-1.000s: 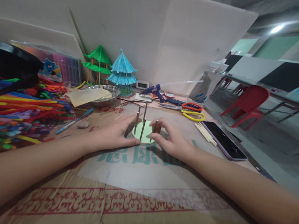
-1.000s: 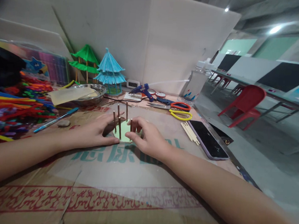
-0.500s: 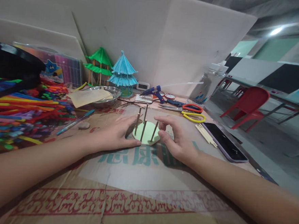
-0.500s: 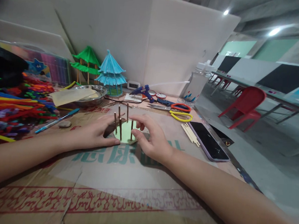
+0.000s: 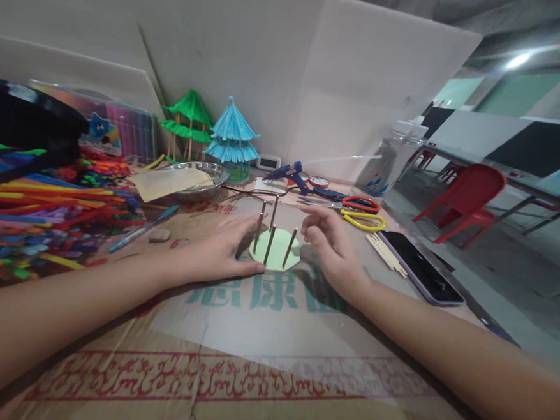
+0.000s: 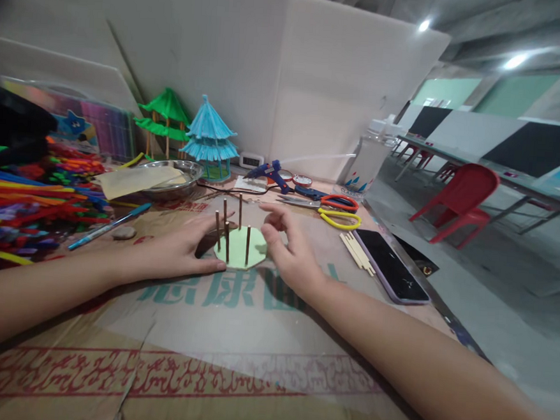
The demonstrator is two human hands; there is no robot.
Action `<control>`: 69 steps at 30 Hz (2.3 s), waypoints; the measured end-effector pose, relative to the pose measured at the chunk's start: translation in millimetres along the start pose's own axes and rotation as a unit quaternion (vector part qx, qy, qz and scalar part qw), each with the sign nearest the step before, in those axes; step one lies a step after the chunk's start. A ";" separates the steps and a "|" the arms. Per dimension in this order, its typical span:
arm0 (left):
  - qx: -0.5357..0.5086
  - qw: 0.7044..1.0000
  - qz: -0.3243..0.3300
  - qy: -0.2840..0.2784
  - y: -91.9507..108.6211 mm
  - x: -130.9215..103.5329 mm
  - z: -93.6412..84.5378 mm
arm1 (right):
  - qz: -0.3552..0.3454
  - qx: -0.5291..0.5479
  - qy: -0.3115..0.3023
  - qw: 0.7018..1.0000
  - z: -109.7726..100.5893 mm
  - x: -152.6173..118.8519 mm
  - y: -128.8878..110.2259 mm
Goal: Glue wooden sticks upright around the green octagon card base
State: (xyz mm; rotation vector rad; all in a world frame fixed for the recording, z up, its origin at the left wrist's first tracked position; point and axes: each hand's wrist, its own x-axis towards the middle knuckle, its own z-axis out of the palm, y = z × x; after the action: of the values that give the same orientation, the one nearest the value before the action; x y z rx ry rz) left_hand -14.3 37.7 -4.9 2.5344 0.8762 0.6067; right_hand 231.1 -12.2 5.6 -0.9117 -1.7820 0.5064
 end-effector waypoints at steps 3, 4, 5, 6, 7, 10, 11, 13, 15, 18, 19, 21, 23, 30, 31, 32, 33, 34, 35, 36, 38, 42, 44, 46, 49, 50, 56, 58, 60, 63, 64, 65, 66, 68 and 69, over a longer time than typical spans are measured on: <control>-0.006 1.000 -0.005 0.013 -0.1 0.5 0.0 | 0.087 0.029 0.026 0.995 0.7 6.6 12.6; -0.007 1.000 -0.005 0.019 -0.2 0.8 0.1 | 0.115 0.040 0.023 0.992 1.2 8.4 17.0; -0.008 1.000 -0.003 0.022 -0.3 1.2 0.2 | 0.140 0.051 0.016 0.989 1.9 9.9 21.0; -0.008 1.000 0.000 0.023 -0.3 1.6 0.2 | 0.158 0.060 0.008 0.986 2.7 11.0 24.5; -0.008 1.000 0.004 0.023 -0.2 1.8 0.2 | 0.168 0.066 0.002 0.984 3.5 11.6 27.4; -0.007 1.000 0.010 0.016 0.2 1.5 0.1 | 0.169 0.066 -0.004 0.983 5.0 11.9 32.0; -0.005 1.000 0.005 0.014 0.0 1.1 0.3 | 0.169 0.067 -0.006 0.983 5.2 11.8 32.5; -0.002 1.000 -0.015 0.012 -1.3 0.2 1.1 | 0.173 0.072 -0.010 0.982 5.3 11.6 32.4; -0.001 0.999 -0.031 0.011 -3.7 -0.4 2.4 | 0.177 0.077 -0.015 0.981 5.3 11.8 31.9; -0.003 0.999 -0.037 0.012 -7.4 -0.5 4.4 | 0.174 0.081 -0.017 0.981 5.8 12.1 31.7; -0.003 0.999 -0.037 0.012 -8.2 -0.5 4.8 | 0.173 0.081 -0.016 0.981 6.0 12.1 31.8; -0.001 0.999 -0.038 0.011 -8.4 -0.4 4.9 | 0.173 0.077 -0.016 0.982 6.3 11.9 32.3; 0.002 0.999 -0.037 0.012 -6.8 -0.2 3.9 | 0.173 0.070 -0.022 0.982 6.2 11.5 32.8; -0.034 0.999 0.020 0.019 0.3 2.9 -1.2 | 0.160 0.038 -0.038 0.986 6.1 9.5 34.5; -0.036 0.999 0.020 0.021 -0.2 3.2 -1.0 | 0.156 0.030 -0.037 0.987 6.5 9.2 34.6; -0.036 0.999 0.019 0.022 -1.1 3.3 -0.6 | 0.151 0.022 -0.036 0.988 6.8 8.9 34.5; -0.034 0.999 0.019 0.023 -2.3 3.2 0.0 | 0.147 0.015 -0.036 0.988 7.2 8.7 34.4; -0.031 0.999 0.018 0.024 -3.5 2.9 0.7 | 0.144 0.011 -0.037 0.989 7.5 8.5 34.3; -0.028 0.999 0.016 0.026 -4.8 2.4 1.3 | 0.143 0.010 -0.041 0.989 7.7 8.3 34.2; -0.024 0.999 0.013 0.025 -6.0 1.8 1.8 | 0.144 0.012 -0.047 0.988 7.7 8.1 34.0; -0.015 1.000 -0.001 0.021 -8.7 0.5 2.2 | 0.148 0.009 -0.058 0.987 7.2 8.0 34.0; 0.012 1.000 -0.022 0.015 -16.5 -0.4 0.5 | 0.148 -0.057 -0.061 0.985 4.7 8.6 33.3; 0.030 0.999 -0.031 0.024 -21.5 0.3 -0.6 | 0.159 -0.087 -0.061 0.982 3.7 8.9 31.7; 0.048 0.997 -0.050 0.038 -25.6 1.2 -1.4 | 0.166 -0.097 -0.069 0.979 3.3 9.1 29.3; 0.058 0.994 -0.068 0.057 -27.7 2.1 -2.1 | 0.160 -0.083 -0.083 0.980 4.0 8.7 26.5; 0.058 0.994 -0.071 0.061 -27.2 2.2 -2.4 | 0.159 -0.077 -0.083 0.981 4.5 8.5 26.3; 0.035 0.994 -0.072 0.072 -21.6 2.4 -4.5 | 0.175 -0.027 -0.055 0.983 6.3 8.9 31.1; 0.029 0.994 -0.071 0.075 -20.8 2.5 -4.6 | 0.180 -0.013 -0.043 0.983 6.2 9.4 32.8; 0.027 0.994 -0.072 0.074 -19.8 2.4 -4.8 | 0.182 -0.006 -0.038 0.983 6.1 9.7 33.9; 0.020 0.995 -0.078 0.066 -17.3 1.9 -5.6 | 0.188 -0.003 -0.035 0.982 6.1 9.6 34.5; 0.017 0.995 -0.079 0.060 -16.5 1.7 -5.9 | 0.190 -0.003 -0.033 0.981 6.2 9.5 34.4; 0.016 0.995 -0.079 0.054 -15.9 1.7 -6.0 | 0.191 -0.003 -0.032 0.981 6.3 9.4 34.2; 0.017 0.996 -0.078 0.050 -15.5 1.7 -6.0 | 0.192 -0.003 -0.030 0.981 6.4 9.4 34.0; 0.019 0.996 -0.079 0.040 -15.6 1.8 -5.5 | 0.191 -0.001 -0.029 0.981 6.7 9.4 33.3; 0.020 0.996 -0.079 0.037 -16.0 1.8 -5.1 | 0.191 0.001 -0.029 0.981 6.9 9.5 33.1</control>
State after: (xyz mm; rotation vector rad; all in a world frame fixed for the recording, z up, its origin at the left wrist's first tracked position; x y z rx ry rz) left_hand -23.2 51.6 -8.0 2.4609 1.1144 0.6425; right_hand 234.4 16.3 -14.5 -1.2580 -1.6607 0.7855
